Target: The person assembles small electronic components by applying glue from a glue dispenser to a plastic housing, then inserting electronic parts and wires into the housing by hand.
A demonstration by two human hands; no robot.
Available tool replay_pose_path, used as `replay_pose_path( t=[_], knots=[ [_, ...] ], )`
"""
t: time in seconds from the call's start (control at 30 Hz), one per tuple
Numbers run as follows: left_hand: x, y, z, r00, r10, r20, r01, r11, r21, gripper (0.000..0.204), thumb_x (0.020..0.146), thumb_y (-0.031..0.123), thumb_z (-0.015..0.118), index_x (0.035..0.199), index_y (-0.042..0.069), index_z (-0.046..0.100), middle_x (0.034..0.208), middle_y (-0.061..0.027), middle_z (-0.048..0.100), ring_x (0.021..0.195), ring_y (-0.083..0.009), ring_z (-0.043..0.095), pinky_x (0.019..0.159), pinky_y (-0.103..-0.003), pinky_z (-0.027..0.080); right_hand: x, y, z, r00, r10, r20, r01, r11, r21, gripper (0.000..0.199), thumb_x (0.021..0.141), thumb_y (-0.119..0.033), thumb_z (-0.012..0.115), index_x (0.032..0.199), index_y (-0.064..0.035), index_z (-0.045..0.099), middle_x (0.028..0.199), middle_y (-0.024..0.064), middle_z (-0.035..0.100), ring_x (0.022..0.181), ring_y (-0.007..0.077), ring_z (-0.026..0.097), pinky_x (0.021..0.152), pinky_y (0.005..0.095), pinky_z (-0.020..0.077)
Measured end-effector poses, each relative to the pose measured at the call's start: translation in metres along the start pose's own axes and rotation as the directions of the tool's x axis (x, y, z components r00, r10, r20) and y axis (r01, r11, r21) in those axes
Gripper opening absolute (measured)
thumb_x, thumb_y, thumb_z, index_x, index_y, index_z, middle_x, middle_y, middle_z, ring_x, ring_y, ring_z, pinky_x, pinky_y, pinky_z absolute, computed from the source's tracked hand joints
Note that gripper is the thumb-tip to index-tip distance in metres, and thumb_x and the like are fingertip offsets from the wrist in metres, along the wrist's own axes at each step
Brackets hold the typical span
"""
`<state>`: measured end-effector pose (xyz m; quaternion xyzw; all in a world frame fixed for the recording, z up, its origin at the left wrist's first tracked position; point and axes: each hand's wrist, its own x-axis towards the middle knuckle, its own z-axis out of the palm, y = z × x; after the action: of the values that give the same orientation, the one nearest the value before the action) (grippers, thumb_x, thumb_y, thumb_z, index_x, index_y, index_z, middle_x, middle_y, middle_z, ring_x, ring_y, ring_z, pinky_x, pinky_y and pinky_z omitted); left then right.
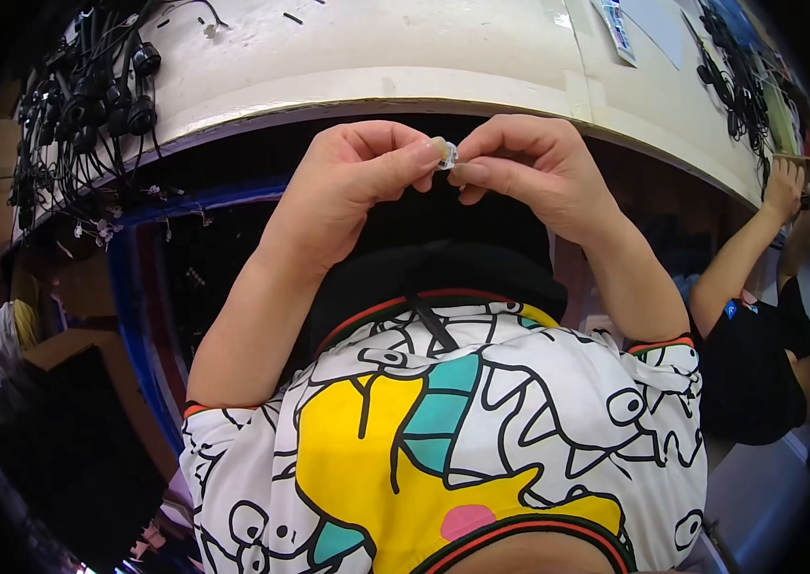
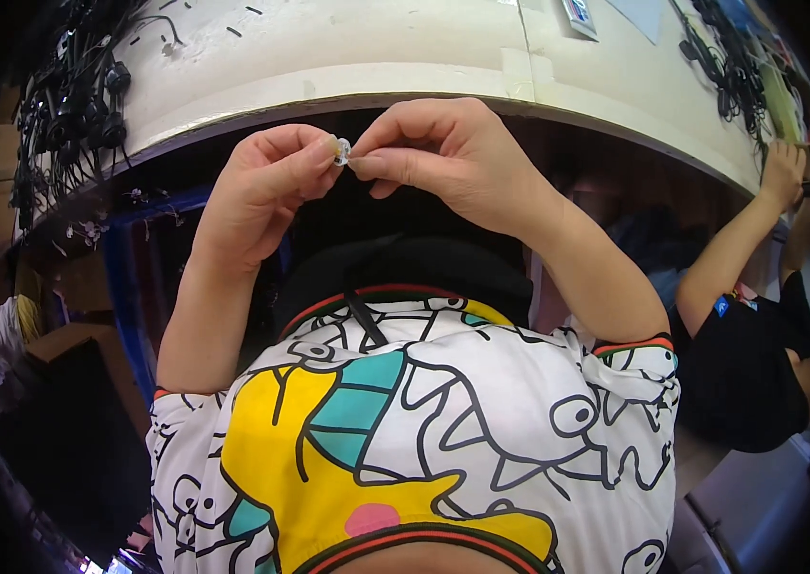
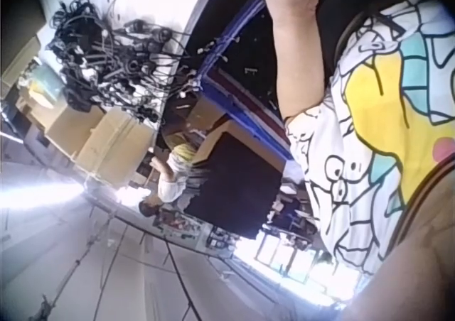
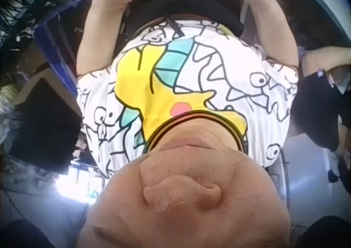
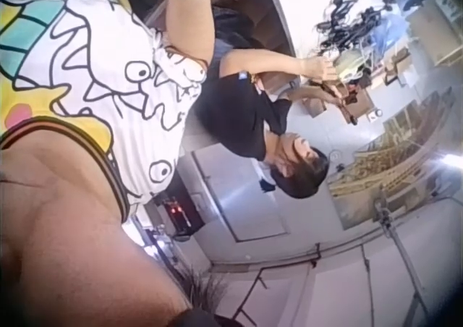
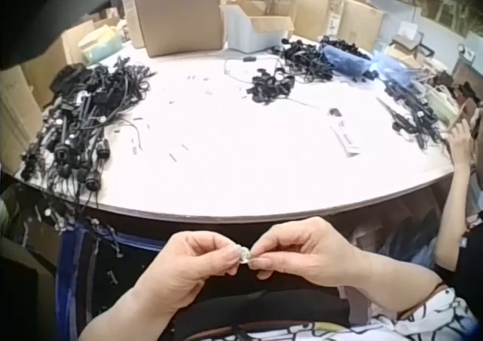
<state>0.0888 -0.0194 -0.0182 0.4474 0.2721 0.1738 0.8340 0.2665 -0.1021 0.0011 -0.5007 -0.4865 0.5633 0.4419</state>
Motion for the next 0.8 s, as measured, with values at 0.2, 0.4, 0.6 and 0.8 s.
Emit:
replay_pose_path(
  t=[0.2,0.4,0.6,0.8],
  knots=[
    [-0.005,0.011,-0.001,0.999,-0.009,0.034,0.005,0.995,0.104,0.015,0.079,0.017,0.059,0.084,0.003,0.060,0.069,0.0009,0.054,0.063,-0.0050,0.044,0.056,-0.016,0.033,0.004,0.004,-0.003,0.998,-0.040,0.051,0.047,0.988,-0.145,0.013,0.082,-0.008,0.055,0.089,0.0015,0.060,0.077,0.0052,0.060,0.070,0.0098,0.059,0.064,0.0203,0.0492],
    [0.000,0.011,-0.001,0.994,0.085,-0.066,-0.080,0.994,0.072,0.023,0.077,0.016,0.062,0.094,0.002,0.057,0.080,-0.0012,0.056,0.074,-0.0081,0.051,0.069,-0.019,0.041,0.010,-0.003,0.000,0.987,0.162,0.020,-0.161,0.956,0.245,0.015,0.086,-0.015,0.052,0.091,-0.0016,0.057,0.079,0.0047,0.059,0.072,0.0107,0.059,0.062,0.0243,0.0513],
    [-0.007,-0.053,0.019,0.911,0.379,0.162,-0.410,0.788,0.460,0.070,0.058,0.007,0.076,0.118,0.002,0.039,0.106,-0.0067,0.050,0.101,-0.0173,0.048,0.092,-0.030,0.034,0.018,0.007,0.009,0.997,0.079,-0.016,-0.032,0.576,0.817,0.018,0.088,-0.017,0.047,0.097,-0.0021,0.052,0.082,0.0029,0.056,0.074,0.0098,0.057,0.073,0.0341,0.0524],
    [0.001,-0.049,0.022,0.955,0.297,0.007,-0.297,0.955,-0.008,0.035,0.079,0.007,0.056,0.111,0.003,0.043,0.094,-0.0050,0.051,0.078,-0.0091,0.047,0.066,-0.019,0.038,0.011,-0.013,0.005,0.959,-0.110,-0.260,0.243,0.789,0.564,0.012,0.086,-0.013,0.051,0.092,-0.0034,0.053,0.083,0.0045,0.055,0.082,0.0134,0.055,0.079,0.0303,0.0471]
  ],
)
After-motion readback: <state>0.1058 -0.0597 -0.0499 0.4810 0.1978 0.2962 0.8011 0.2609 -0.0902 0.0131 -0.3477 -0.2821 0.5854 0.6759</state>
